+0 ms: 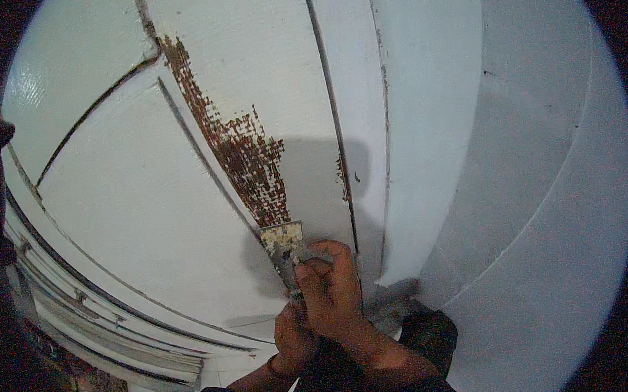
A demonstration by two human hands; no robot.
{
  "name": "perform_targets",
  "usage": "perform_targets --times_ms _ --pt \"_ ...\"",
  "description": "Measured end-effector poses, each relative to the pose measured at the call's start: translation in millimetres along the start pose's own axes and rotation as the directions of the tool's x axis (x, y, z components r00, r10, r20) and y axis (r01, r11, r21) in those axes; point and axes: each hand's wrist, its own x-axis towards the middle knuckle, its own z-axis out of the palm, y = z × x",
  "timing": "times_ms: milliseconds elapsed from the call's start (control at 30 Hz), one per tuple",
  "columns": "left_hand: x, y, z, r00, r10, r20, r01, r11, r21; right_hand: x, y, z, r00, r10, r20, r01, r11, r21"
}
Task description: The person uses a metal scraper to remove old paint from a white surface. They repeatedly scrape a vertical seam, revealing brown material underneath the white paint.
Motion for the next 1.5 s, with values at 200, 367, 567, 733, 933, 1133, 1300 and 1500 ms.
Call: perform_targets --times_ms 200,367,567,733,933,1133,1300,1500 --pt "0 0 -18 0.993 0.091 0.070 -0.103 0.973 0.207 10 -14 -2 0.901 0.311 0.303 -0.358 0.926 0.115" --pt "3 -2 -23 0.868 0.468 0.165 -0.468 0.663 0.584 14 -14 2 0.834 0.373 0.406 -0.448 0.888 0.106" --pt "-7 -17 -23 0.997 0.064 0.053 -0.082 0.849 0.522 17 -9 4 0.833 0.342 0.435 -0.424 0.900 0.104" --pt "-10 -42 -30 0.995 0.089 0.046 -0.100 0.846 0.524 20 -13 3 0.834 0.327 0.445 -0.390 0.919 0.054" --pt "-2 -39 -30 0.976 0.164 0.143 -0.216 0.809 0.546 22 -17 2 0.830 0.339 0.444 -0.386 0.923 0.016" --pt "-8 -12 -16 0.999 0.030 -0.018 -0.018 0.883 0.468 22 -18 1 0.815 0.350 0.462 -0.429 0.900 0.074" --pt "-6 -13 -19 0.994 0.107 0.023 -0.104 0.855 0.509 20 -16 2 0.831 0.330 0.447 -0.413 0.905 0.099" --pt "-2 -14 -19 0.999 0.050 0.015 -0.050 0.839 0.541 21 -14 5 0.849 0.310 0.428 -0.377 0.923 0.079"
